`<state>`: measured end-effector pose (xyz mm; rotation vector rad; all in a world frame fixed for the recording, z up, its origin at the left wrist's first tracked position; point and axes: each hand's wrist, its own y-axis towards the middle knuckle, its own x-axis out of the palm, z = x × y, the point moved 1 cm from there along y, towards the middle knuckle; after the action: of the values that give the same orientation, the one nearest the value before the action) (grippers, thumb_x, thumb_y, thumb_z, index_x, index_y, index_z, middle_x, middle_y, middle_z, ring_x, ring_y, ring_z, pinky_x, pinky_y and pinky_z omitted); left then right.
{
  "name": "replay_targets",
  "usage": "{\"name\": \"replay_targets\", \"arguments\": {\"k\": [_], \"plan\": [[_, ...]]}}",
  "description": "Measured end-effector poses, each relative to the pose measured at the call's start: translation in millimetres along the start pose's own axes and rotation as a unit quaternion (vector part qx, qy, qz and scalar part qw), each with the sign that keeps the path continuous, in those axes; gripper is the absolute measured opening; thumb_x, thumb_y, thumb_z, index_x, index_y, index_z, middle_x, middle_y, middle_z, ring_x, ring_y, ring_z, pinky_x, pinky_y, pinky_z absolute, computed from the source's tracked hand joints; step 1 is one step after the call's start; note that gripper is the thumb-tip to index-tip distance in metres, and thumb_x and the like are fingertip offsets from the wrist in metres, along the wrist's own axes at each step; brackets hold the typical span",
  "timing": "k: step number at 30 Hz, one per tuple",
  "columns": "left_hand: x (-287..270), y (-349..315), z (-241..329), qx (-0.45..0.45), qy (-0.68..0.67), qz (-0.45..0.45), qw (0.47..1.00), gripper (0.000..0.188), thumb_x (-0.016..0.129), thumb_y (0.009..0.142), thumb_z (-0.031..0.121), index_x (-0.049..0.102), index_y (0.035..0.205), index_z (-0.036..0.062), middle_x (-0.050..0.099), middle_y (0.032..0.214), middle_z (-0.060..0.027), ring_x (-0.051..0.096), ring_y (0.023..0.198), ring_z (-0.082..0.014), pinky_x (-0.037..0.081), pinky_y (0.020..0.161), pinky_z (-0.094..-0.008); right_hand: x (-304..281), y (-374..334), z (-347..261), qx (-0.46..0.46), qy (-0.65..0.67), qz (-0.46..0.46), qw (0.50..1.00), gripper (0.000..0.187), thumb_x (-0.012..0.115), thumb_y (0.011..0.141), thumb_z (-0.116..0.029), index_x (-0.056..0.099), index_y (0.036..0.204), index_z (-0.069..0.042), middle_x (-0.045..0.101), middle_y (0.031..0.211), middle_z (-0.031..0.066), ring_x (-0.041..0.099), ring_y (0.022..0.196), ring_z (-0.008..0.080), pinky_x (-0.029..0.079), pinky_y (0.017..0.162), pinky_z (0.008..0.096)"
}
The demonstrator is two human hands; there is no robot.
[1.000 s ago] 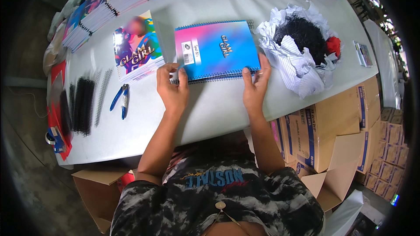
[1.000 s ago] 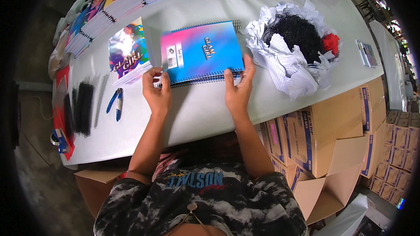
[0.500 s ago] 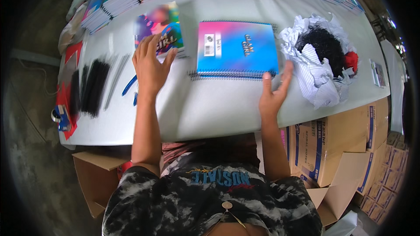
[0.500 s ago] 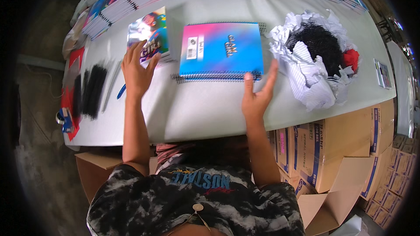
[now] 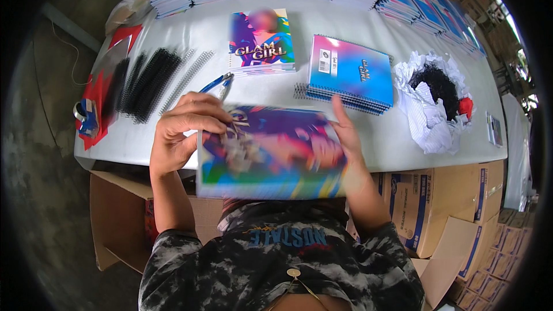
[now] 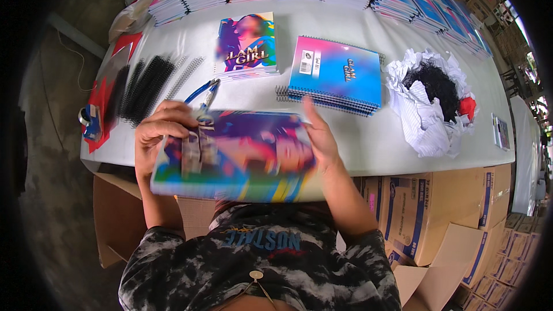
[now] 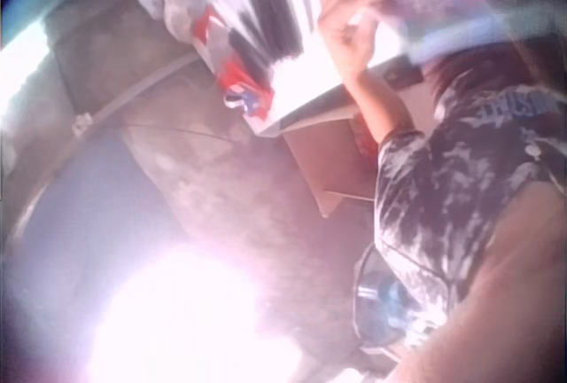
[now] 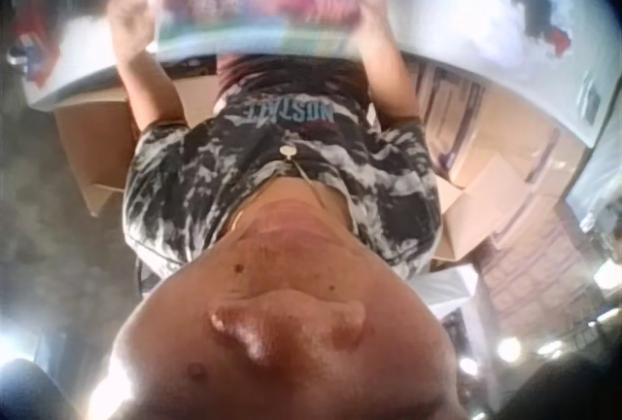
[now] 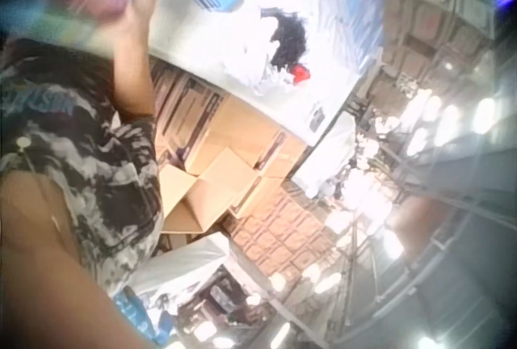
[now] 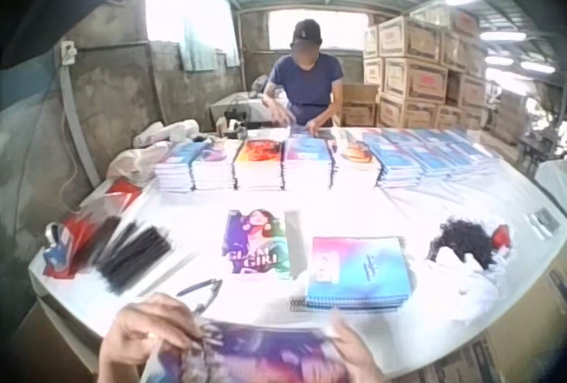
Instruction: The person repeatedly picks up a notebook cover and a spiral binding, inserts the spiral into the cover, and places the assembled notebook on a growing stack. The process is repeated for multiple identical notebooks on a white table.
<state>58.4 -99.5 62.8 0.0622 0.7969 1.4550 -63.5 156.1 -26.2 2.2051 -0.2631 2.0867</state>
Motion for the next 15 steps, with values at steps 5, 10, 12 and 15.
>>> {"name": "replay_targets", "arguments": {"k": [5,10,12,15], "plan": [[15,-18,-19,-0.123,-0.338,0.168,0.918,0.091,0.066,0.065,0.033,0.025,0.138,-0.004,0.031,0.141,-0.0196,0.036,0.127,-0.0321,0.021,0.107,-0.0385,29,-15,2,-0.346,-0.467,0.088,0.809,0.03,0.063,0.081,-0.003,0.057,0.11,0.002,0.062,0.103,0.0085,0.058,0.092,0.0138,0.046,0.082,0.0273],[97,-45,-99,-0.257,-0.203,0.229,0.917,0.051,0.054,0.078,-0.003,0.041,0.127,0.0013,0.055,0.112,-0.0056,0.049,0.105,-0.0145,0.037,0.093,-0.0292,-13,-9,4,-0.352,-0.608,0.154,0.695,0.028,0.066,0.081,-0.007,0.06,0.106,0.003,0.064,0.092,0.006,0.058,0.083,0.0113,0.048,0.076,0.0252],[107,-47,-105,-0.233,-0.15,0.247,0.929,0.044,0.053,0.076,-0.008,0.05,0.119,0.002,0.056,0.112,-0.0064,0.052,0.104,-0.0181,0.039,0.091,-0.0314,-23,-7,7,-0.363,-0.62,0.161,0.676,0.026,0.067,0.08,-0.005,0.061,0.103,0.002,0.064,0.09,0.0054,0.058,0.081,0.0114,0.048,0.075,0.0255],[41,-26,-110,-0.17,0.287,0.118,0.935,0.035,0.056,0.067,-0.005,0.062,0.099,0.0042,0.058,0.104,-0.0173,0.053,0.099,-0.0366,0.041,0.089,-0.04,-30,-15,7,-0.356,-0.607,0.177,0.688,0.024,0.067,0.079,-0.003,0.061,0.102,0.002,0.064,0.089,0.0052,0.059,0.08,0.0115,0.048,0.074,0.0256]]}}
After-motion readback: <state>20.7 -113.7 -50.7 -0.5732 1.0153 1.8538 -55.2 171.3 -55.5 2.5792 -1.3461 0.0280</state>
